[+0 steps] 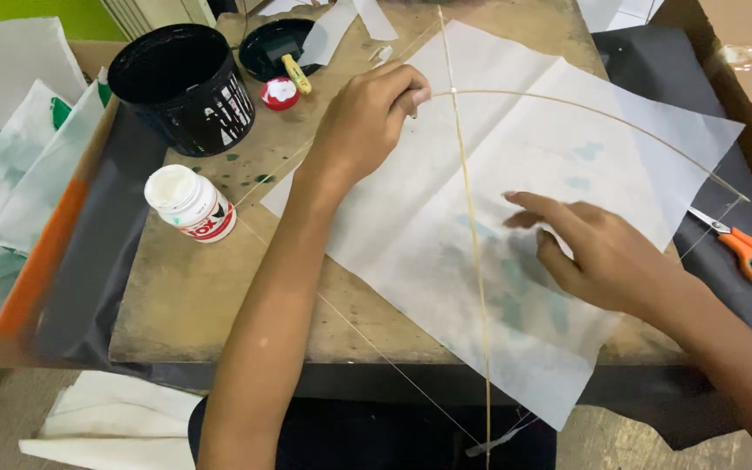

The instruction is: Assembling a kite by painting the sail, applying glue, and attaching bamboo sticks for the frame

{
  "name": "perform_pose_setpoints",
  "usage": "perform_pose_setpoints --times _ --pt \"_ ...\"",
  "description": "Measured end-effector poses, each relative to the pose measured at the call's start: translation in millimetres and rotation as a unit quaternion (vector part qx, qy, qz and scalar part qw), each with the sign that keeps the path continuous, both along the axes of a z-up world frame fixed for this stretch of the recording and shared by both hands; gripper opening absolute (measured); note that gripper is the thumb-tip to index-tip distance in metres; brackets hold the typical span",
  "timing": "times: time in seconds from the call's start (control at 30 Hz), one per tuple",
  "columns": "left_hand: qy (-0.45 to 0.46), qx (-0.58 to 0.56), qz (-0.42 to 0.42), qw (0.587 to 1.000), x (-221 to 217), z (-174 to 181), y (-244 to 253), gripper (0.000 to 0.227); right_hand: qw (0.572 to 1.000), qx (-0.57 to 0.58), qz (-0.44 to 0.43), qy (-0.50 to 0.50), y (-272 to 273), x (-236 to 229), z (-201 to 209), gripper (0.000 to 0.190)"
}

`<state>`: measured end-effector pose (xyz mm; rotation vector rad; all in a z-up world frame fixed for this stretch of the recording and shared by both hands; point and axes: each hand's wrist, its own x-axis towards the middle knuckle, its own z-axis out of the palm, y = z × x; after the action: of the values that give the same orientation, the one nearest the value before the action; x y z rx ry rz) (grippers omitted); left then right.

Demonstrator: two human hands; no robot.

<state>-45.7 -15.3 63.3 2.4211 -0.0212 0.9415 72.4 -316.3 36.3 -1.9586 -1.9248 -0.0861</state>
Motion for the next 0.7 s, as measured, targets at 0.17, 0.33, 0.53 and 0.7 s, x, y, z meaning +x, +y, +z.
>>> perform_pose_setpoints --times 0.17,0.33,0.53,0.7 --pt "0.03 -0.023 0.016 0.999 -7 10 -13 0.013 0.999 -0.021 -0.041 0.011 33 3 15 0.045" --pt "0.005 -0.01 -0.011 1.0 -13 22 -19 0.014 0.982 -0.093 -0.095 0.132 97 9 33 0.065" --pt "-0.034 -0.001 -0.055 0.998 -8 18 -13 0.01 0.982 -0.165 -0.015 0.09 182 11 -14 0.066" --pt "-0.015 -0.019 -0.047 0.999 -7 17 -14 0.011 0.97 -0.221 -0.071 0.071 207 -33 3 0.069"
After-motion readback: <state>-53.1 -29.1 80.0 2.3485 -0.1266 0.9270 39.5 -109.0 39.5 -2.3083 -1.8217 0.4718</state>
